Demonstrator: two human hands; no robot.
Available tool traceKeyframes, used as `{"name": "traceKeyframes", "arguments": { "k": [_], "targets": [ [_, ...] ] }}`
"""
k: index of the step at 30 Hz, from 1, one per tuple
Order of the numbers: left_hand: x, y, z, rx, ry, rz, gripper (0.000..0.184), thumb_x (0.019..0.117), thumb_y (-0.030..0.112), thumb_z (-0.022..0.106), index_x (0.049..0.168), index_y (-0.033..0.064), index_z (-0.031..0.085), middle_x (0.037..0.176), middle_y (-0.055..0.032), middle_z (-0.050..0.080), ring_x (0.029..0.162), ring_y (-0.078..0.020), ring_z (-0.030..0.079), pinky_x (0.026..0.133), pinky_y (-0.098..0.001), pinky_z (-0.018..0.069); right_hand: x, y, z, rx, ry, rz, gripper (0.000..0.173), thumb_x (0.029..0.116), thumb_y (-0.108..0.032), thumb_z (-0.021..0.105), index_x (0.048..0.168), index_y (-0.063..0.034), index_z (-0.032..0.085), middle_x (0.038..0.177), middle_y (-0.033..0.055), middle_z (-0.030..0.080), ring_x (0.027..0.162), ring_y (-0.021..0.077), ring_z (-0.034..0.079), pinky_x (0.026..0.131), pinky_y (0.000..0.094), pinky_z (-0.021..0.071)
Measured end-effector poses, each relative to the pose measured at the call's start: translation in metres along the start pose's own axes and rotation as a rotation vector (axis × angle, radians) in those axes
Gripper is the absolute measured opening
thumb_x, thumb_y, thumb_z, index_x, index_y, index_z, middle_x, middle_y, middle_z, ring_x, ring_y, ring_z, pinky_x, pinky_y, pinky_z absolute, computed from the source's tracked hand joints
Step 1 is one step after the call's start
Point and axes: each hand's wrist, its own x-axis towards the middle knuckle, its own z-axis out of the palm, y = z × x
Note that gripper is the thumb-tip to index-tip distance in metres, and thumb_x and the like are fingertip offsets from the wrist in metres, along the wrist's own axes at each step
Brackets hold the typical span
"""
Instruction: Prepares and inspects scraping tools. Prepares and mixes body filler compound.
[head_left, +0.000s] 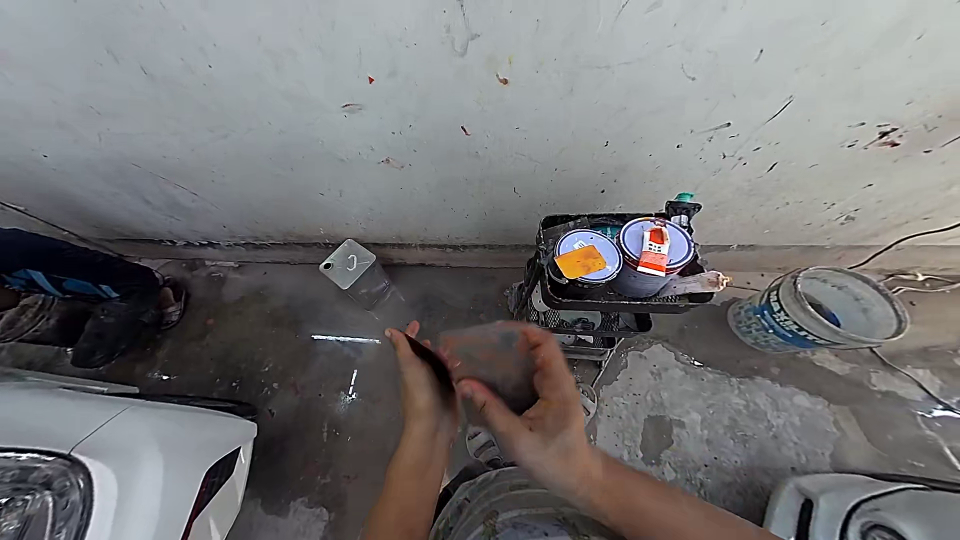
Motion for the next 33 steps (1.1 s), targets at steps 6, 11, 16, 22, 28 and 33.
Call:
{"name": "traceKeyframes", "arguments": {
  "k": [6, 11, 16, 22, 28, 33],
  "targets": [
    [-0.024, 0.020, -0.031, 0.088, -0.310, 0.042, 0.027, 0.1009, 0.008, 0.062, 0.122, -0.0078, 0.062, 0.107, -0.0272, 0.070, 0.090, -0.0347, 0.074, 0.076, -0.0489, 0.0649, 0.042, 0.027, -0.059, 0.091, 0.154, 0.402, 0.072, 0.0764, -0.017, 0.090, 0.137, -0.0156, 0.050, 0.101, 0.0097, 0.074, 0.082, 0.0255, 0.075, 0.066, 0.0396, 0.0664],
    [-0.033, 0.025, -0.043, 0.012, -0.502, 0.097, 0.030, 0.1063, 0.017, 0.053, 0.128, -0.0025, 0.056, 0.111, -0.0213, 0.070, 0.097, -0.0294, 0.074, 0.083, -0.0471, 0.0640, 0.043, 0.033, -0.061, -0.048, 0.156, 0.341, 0.072, 0.0779, -0.021, 0.088, 0.139, -0.0189, 0.049, 0.108, 0.0030, 0.072, 0.091, 0.0167, 0.073, 0.074, 0.0342, 0.0655],
    [-0.042, 0.015, -0.036, 0.204, -0.568, 0.338, 0.049, 0.1090, 0.026, 0.049, 0.148, 0.0000, 0.035, 0.128, -0.0127, 0.065, 0.113, -0.0221, 0.068, 0.096, -0.0420, 0.0603, 0.019, 0.032, -0.030, -0.254, 0.034, 0.232, 0.076, 0.0862, -0.032, 0.082, 0.148, -0.0118, 0.041, 0.114, 0.0024, 0.070, 0.099, 0.0112, 0.071, 0.086, 0.0365, 0.0634],
    [-0.024, 0.016, -0.059, 0.875, -0.735, 0.524, 0.048, 0.1039, 0.051, 0.052, 0.124, 0.0097, 0.065, 0.096, 0.0021, 0.074, 0.087, -0.0069, 0.072, 0.078, -0.0317, 0.0629, 0.023, 0.029, -0.023, -0.023, 0.104, 0.069, 0.041, 0.1017, -0.020, 0.061, 0.136, -0.0058, 0.046, 0.110, 0.0044, 0.068, 0.095, 0.0128, 0.071, 0.083, 0.0338, 0.0638],
    [-0.011, 0.019, -0.053, 0.454, -0.431, 0.439, 0.030, 0.1058, 0.023, 0.054, 0.122, -0.0010, 0.063, 0.096, -0.0108, 0.074, 0.085, -0.0224, 0.075, 0.076, -0.0365, 0.0653, 0.025, 0.037, -0.039, 0.252, 0.100, 0.113, 0.030, 0.1037, -0.006, 0.052, 0.133, -0.0048, 0.043, 0.109, 0.0073, 0.067, 0.099, 0.0160, 0.070, 0.085, 0.0322, 0.0612],
    [0.003, 0.029, -0.057, 0.730, -0.351, 0.601, 0.035, 0.1048, 0.042, 0.054, 0.115, 0.0110, 0.067, 0.085, 0.0026, 0.072, 0.078, -0.0102, 0.072, 0.070, -0.0296, 0.0634, 0.028, 0.047, -0.070, -0.009, -0.435, 0.026, 0.018, 0.1053, -0.022, 0.058, 0.114, -0.0076, 0.064, 0.087, 0.0007, 0.067, 0.074, 0.0076, 0.063, 0.066, 0.0261, 0.0557]
  ]
}}
